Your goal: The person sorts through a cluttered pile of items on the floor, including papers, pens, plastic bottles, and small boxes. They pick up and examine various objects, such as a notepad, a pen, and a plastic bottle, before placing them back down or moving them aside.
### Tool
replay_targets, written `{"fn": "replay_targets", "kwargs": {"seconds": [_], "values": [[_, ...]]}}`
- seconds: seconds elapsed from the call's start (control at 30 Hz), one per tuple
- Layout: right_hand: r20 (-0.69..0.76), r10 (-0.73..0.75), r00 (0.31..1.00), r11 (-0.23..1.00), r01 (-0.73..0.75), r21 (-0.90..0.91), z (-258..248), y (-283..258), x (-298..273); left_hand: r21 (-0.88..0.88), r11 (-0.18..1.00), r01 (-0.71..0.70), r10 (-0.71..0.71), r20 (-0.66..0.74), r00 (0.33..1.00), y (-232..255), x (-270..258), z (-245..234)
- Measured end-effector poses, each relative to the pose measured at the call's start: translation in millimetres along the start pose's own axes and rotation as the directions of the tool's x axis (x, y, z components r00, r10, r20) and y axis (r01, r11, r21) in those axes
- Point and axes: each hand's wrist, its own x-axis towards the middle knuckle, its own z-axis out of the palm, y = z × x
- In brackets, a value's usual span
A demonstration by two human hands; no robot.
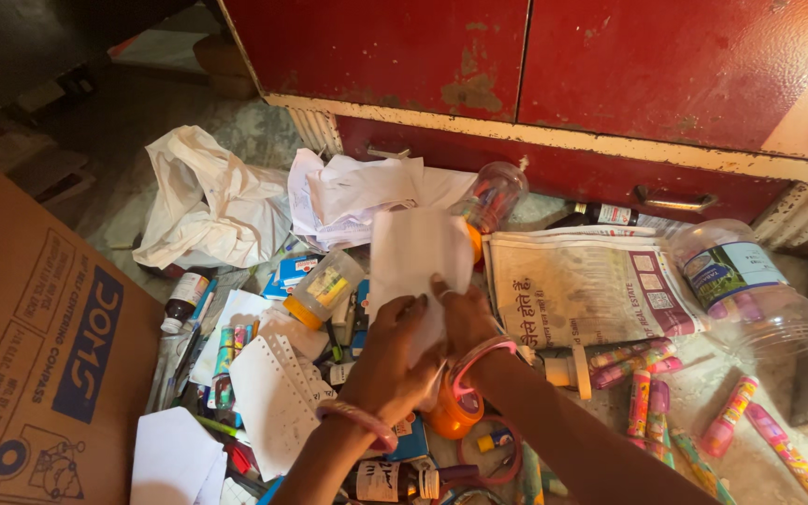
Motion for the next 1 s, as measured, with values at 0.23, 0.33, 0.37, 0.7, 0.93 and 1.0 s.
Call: {"fn": "replay_targets", "kwargs": {"seconds": [0.23, 0.33, 0.37, 0.7, 0.93, 1.0], "values": [[0.042, 0.033, 0.999, 0.962, -0.043, 0.268, -7.7, -0.4, 12.5, -0.153, 0.921, 0.358, -0.384, -0.205, 0.9, -32.3, 2.2, -35.3], [0.019, -0.042, 0.999, 0.979, 0.037, 0.201, -2.9, 14.4, 16.4, -0.572, 0.665, 0.48, -0.534, 0.084, 0.841, -38.1, 5.3, -38.3], [-0.018, -0.073, 0.997, 0.984, 0.075, 0.159, -0.8, 18.6, 16.4, -0.563, 0.687, 0.459, -0.53, 0.043, 0.847, -38.1, 2.7, -38.1], [-0.053, -0.75, 0.66, 0.574, 0.608, -0.549, -6.4, 35.6, 29.5, 0.307, 0.691, 0.655, -0.691, 0.012, 0.723, -41.1, 20.9, -41.8], [0.512, -0.515, 0.687, -0.182, 0.496, -0.849, 17.9, 42.9, 22.0, 0.491, 0.685, 0.538, -0.509, -0.206, 0.836, -83.5, 56.1, -55.9], [0.687, -0.409, 0.6, -0.407, 0.554, -0.726, 28.8, 46.7, 28.2, 0.486, 0.741, 0.463, -0.413, -0.214, 0.885, -101.3, 73.4, -55.9]]}}
